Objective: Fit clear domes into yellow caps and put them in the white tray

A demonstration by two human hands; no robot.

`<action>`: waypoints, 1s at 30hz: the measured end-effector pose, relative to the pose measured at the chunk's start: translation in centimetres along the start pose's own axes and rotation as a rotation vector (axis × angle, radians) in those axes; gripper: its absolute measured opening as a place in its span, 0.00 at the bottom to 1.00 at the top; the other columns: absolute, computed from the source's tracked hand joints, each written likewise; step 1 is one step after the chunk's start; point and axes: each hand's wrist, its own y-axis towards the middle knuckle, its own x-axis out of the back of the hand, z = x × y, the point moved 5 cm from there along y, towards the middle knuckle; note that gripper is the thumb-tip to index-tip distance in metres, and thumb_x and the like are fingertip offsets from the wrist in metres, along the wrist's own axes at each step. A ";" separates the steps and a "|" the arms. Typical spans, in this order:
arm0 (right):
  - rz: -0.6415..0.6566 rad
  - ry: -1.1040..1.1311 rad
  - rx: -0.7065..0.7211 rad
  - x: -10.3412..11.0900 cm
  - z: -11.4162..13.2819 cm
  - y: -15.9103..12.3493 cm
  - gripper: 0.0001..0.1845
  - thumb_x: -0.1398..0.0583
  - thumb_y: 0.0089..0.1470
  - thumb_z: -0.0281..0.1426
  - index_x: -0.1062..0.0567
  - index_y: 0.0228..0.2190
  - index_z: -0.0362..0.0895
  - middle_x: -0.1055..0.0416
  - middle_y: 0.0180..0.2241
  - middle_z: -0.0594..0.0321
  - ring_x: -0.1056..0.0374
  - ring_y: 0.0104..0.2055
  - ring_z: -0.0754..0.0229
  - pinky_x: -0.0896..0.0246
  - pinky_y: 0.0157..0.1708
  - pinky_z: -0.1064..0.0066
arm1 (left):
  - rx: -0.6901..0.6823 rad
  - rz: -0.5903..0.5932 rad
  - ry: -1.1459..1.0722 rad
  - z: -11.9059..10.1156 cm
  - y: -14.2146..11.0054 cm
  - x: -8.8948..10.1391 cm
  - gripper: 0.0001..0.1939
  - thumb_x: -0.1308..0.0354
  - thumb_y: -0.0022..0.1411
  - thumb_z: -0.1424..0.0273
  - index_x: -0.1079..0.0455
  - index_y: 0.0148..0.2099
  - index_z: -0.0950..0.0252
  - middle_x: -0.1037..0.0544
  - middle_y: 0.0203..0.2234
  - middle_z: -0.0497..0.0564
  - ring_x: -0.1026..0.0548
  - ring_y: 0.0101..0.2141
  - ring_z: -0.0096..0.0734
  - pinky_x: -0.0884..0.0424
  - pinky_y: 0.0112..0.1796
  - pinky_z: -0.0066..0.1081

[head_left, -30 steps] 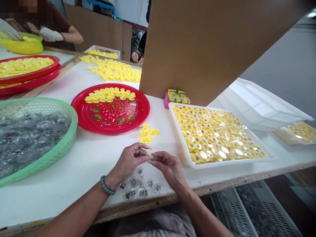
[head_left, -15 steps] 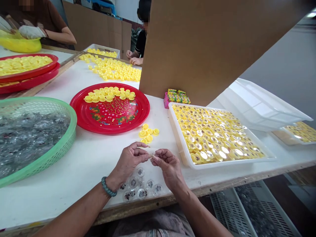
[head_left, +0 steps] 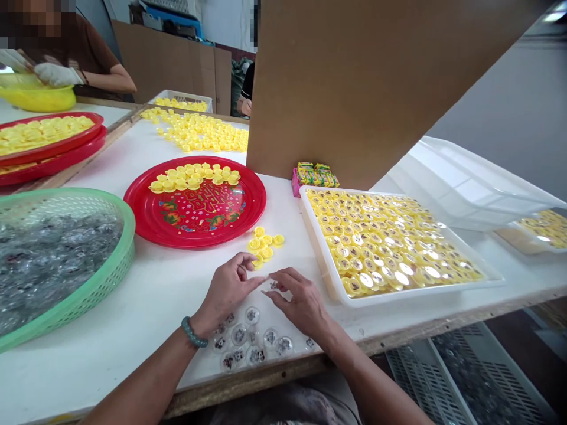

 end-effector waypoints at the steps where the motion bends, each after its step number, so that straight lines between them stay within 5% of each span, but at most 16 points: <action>1: -0.025 -0.017 -0.037 0.2 -0.4 0.1 0.13 0.40 0.51 0.32 0.27 0.40 0.46 0.30 0.35 0.60 0.33 0.30 0.63 0.38 0.30 0.72 | -0.069 -0.067 0.116 -0.2 0.4 0.4 0.19 0.37 0.50 0.68 0.34 0.45 0.63 0.29 0.35 0.50 0.33 0.26 0.29 0.36 0.29 0.28; 5: -0.051 -0.056 -0.119 0.5 -1.3 0.1 0.11 0.38 0.49 0.33 0.27 0.37 0.45 0.31 0.30 0.62 0.35 0.28 0.63 0.39 0.26 0.73 | -0.241 -0.073 0.419 -0.6 1.7 0.4 0.21 0.41 0.52 0.73 0.34 0.49 0.61 0.32 0.45 0.52 0.31 0.29 0.32 0.33 0.34 0.30; 10: -0.044 -0.015 -0.110 0.3 -1.3 -0.6 0.11 0.38 0.49 0.34 0.27 0.37 0.46 0.31 0.31 0.62 0.35 0.30 0.62 0.40 0.26 0.73 | -0.280 0.056 0.538 -0.6 1.4 -0.6 0.13 0.45 0.55 0.75 0.31 0.44 0.61 0.28 0.40 0.52 0.29 0.31 0.36 0.34 0.36 0.32; 14: -0.043 0.007 -0.131 1.2 -1.7 -1.2 0.11 0.38 0.48 0.34 0.26 0.36 0.45 0.31 0.30 0.62 0.34 0.29 0.63 0.39 0.29 0.72 | -0.239 0.069 0.475 -0.9 0.0 -1.2 0.11 0.42 0.54 0.73 0.30 0.41 0.61 0.26 0.33 0.49 0.30 0.27 0.34 0.35 0.32 0.31; 20: -0.042 -0.054 -0.088 1.9 -1.8 0.5 0.12 0.38 0.49 0.33 0.26 0.38 0.46 0.30 0.31 0.61 0.34 0.29 0.62 0.40 0.29 0.72 | -0.252 0.046 0.427 -0.8 0.8 -1.0 0.23 0.41 0.51 0.75 0.34 0.51 0.61 0.32 0.46 0.53 0.31 0.28 0.33 0.34 0.33 0.31; 30: 0.121 -0.104 -0.002 -0.8 -2.4 4.1 0.18 0.39 0.47 0.22 0.24 0.41 0.48 0.27 0.34 0.61 0.32 0.33 0.61 0.40 0.33 0.73 | -0.128 0.100 0.111 1.5 1.4 -1.2 0.17 0.47 0.51 0.76 0.30 0.44 0.60 0.25 0.32 0.49 0.28 0.31 0.35 0.33 0.35 0.30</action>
